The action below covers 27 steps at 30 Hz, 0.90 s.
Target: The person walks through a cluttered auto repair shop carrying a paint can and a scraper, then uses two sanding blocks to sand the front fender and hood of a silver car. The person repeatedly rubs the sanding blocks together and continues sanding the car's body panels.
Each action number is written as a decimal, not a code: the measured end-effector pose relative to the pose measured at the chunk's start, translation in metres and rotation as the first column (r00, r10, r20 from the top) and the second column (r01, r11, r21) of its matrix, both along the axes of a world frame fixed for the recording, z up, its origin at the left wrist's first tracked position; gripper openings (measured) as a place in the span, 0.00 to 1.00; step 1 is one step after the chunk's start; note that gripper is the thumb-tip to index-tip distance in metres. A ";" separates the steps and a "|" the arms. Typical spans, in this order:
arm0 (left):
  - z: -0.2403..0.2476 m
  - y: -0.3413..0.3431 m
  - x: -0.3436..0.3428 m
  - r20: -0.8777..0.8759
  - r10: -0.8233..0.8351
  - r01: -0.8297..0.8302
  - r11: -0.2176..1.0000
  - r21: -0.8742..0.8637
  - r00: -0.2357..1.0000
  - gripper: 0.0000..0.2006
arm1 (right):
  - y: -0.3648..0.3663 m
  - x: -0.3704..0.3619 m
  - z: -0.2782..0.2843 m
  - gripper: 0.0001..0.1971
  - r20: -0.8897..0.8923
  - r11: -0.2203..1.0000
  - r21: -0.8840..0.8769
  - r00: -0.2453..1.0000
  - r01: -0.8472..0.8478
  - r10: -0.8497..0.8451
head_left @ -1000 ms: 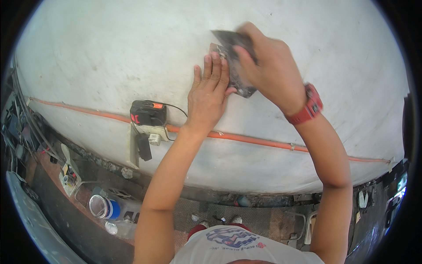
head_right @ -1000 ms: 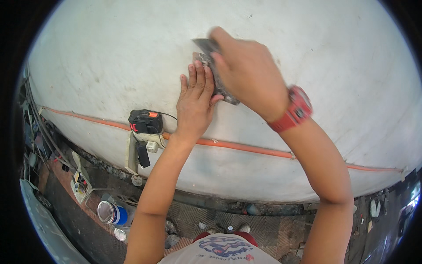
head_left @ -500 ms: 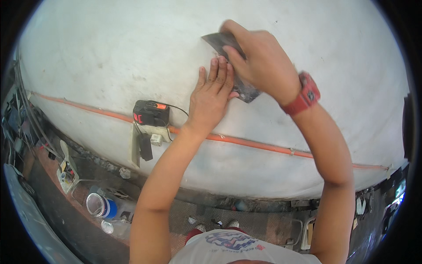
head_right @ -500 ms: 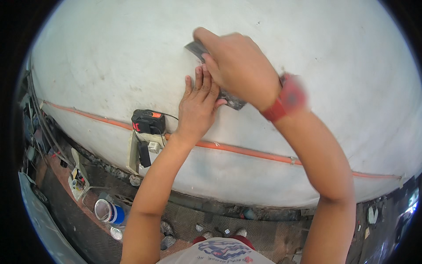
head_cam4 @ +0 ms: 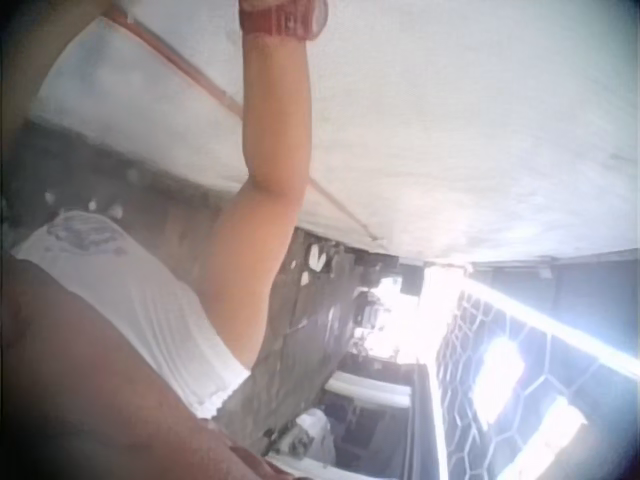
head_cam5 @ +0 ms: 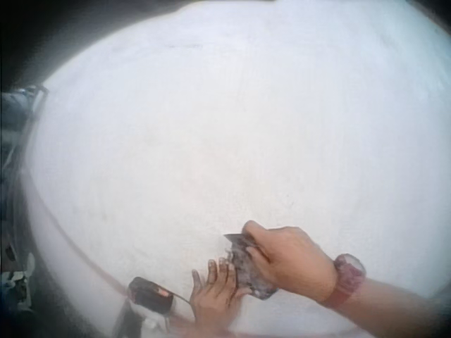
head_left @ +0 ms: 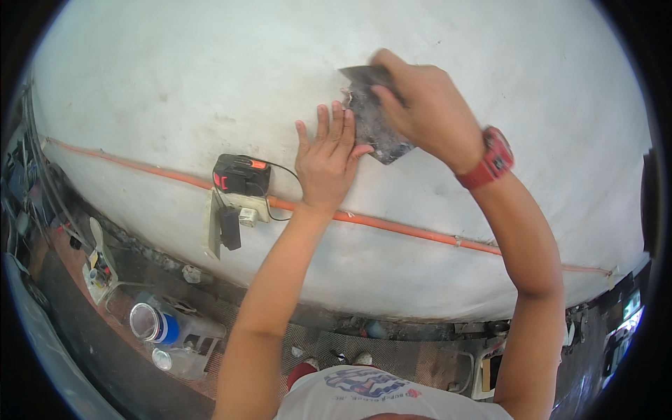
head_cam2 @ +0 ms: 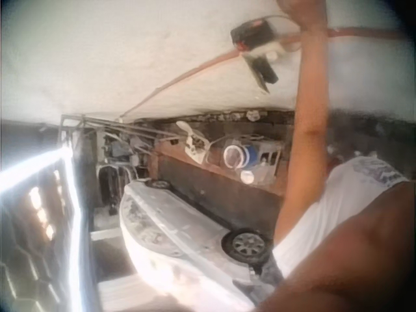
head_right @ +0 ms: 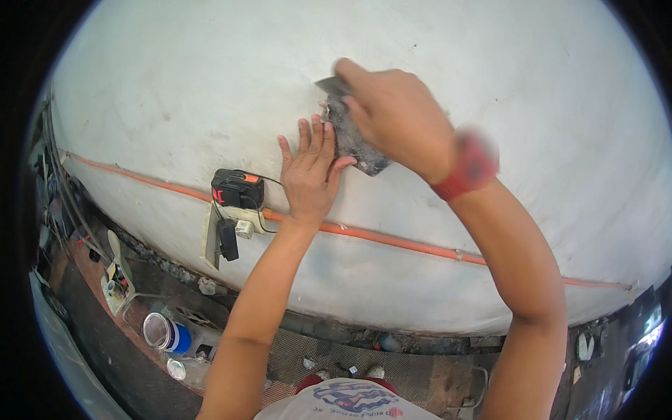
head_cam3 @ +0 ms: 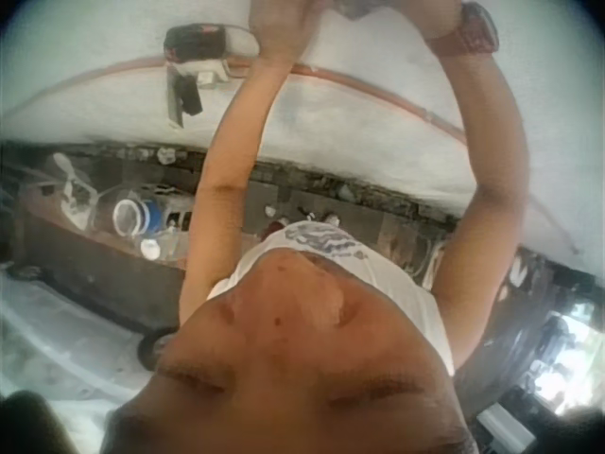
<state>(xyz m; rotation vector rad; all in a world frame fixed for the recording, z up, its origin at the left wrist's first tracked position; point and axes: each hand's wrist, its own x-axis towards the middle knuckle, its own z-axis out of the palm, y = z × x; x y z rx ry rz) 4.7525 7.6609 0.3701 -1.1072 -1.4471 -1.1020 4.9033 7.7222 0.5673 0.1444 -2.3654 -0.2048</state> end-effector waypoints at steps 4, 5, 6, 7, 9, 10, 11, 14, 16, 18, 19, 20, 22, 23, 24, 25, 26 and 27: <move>0.001 0.001 0.002 0.033 -0.048 0.048 0.999 -0.020 0.998 0.35 | -0.002 0.005 -0.005 0.12 0.004 0.999 -0.031 1.000 -0.009 0.009; 0.001 0.002 0.002 0.031 -0.055 0.056 0.998 -0.025 0.998 0.35 | -0.003 -0.004 -0.005 0.12 0.020 1.000 0.003 1.000 -0.004 0.004; 0.001 0.005 0.007 0.038 -0.069 0.070 0.997 -0.035 0.997 0.34 | -0.005 -0.013 -0.005 0.12 0.034 0.999 0.026 0.999 0.019 -0.020; 0.000 0.004 0.004 0.048 -0.063 0.064 0.997 -0.039 0.997 0.34 | -0.007 -0.021 -0.006 0.12 0.050 0.998 0.055 0.998 0.021 -0.024; -0.002 0.001 0.001 0.048 -0.049 0.051 0.998 -0.045 0.998 0.34 | -0.004 -0.014 -0.003 0.11 0.035 0.998 0.068 0.999 -0.018 0.016; -0.002 0.000 -0.002 0.039 -0.041 0.042 0.998 -0.048 0.998 0.34 | -0.002 -0.012 -0.002 0.11 0.026 0.996 0.078 0.999 -0.040 0.038; -0.003 -0.002 -0.004 0.029 -0.032 0.034 0.998 -0.051 0.999 0.34 | -0.002 -0.010 -0.005 0.11 0.034 0.999 0.022 0.999 -0.029 0.028; -0.001 0.000 -0.001 0.014 -0.033 0.033 0.998 -0.061 0.999 0.34 | -0.003 -0.012 -0.007 0.10 0.048 0.999 0.017 0.998 -0.028 0.027; -0.002 0.001 -0.001 0.038 -0.021 0.024 0.995 -0.097 0.999 0.34 | -0.003 -0.038 -0.010 0.10 0.033 0.986 0.150 0.997 -0.073 0.069; -0.004 0.000 0.000 0.044 -0.006 0.011 0.994 -0.110 0.999 0.34 | -0.002 -0.028 -0.009 0.11 0.061 0.993 0.114 0.998 -0.034 0.027; -0.003 -0.001 -0.002 0.039 -0.001 0.005 0.995 -0.098 0.999 0.34 | 0.002 -0.016 -0.005 0.11 0.044 0.993 0.113 0.998 -0.041 0.036; -0.002 -0.002 -0.004 0.033 0.004 -0.001 0.996 -0.085 0.999 0.34 | 0.004 -0.006 -0.003 0.11 0.028 0.992 0.113 0.999 -0.049 0.046; -0.002 -0.002 -0.005 0.021 -0.013 0.014 0.998 -0.065 1.000 0.34 | 0.003 0.007 -0.008 0.11 0.051 0.999 -0.043 0.999 -0.012 0.014; -0.001 0.000 -0.003 0.015 -0.025 0.026 0.998 -0.051 1.000 0.34 | 0.004 0.011 -0.009 0.12 0.065 0.993 -0.116 0.998 0.013 -0.005; -0.001 0.004 0.002 0.038 -0.020 0.022 0.999 -0.046 0.999 0.34 | 0.002 0.005 -0.014 0.12 0.058 0.998 -0.058 0.998 0.000 0.003; -0.002 0.006 0.003 0.058 -0.018 0.021 0.998 -0.053 0.998 0.34 | -0.001 -0.013 -0.021 0.12 0.049 1.000 -0.011 0.999 -0.009 0.009; -0.003 0.005 0.005 0.072 -0.016 0.021 0.998 -0.067 0.997 0.34 | -0.001 -0.021 -0.023 0.12 0.035 0.999 0.030 0.999 -0.016 0.015; -0.004 0.003 0.002 0.069 -0.010 0.014 0.998 -0.060 0.998 0.35 | 0.002 -0.021 -0.020 0.12 0.041 1.000 -0.003 0.999 0.003 -0.003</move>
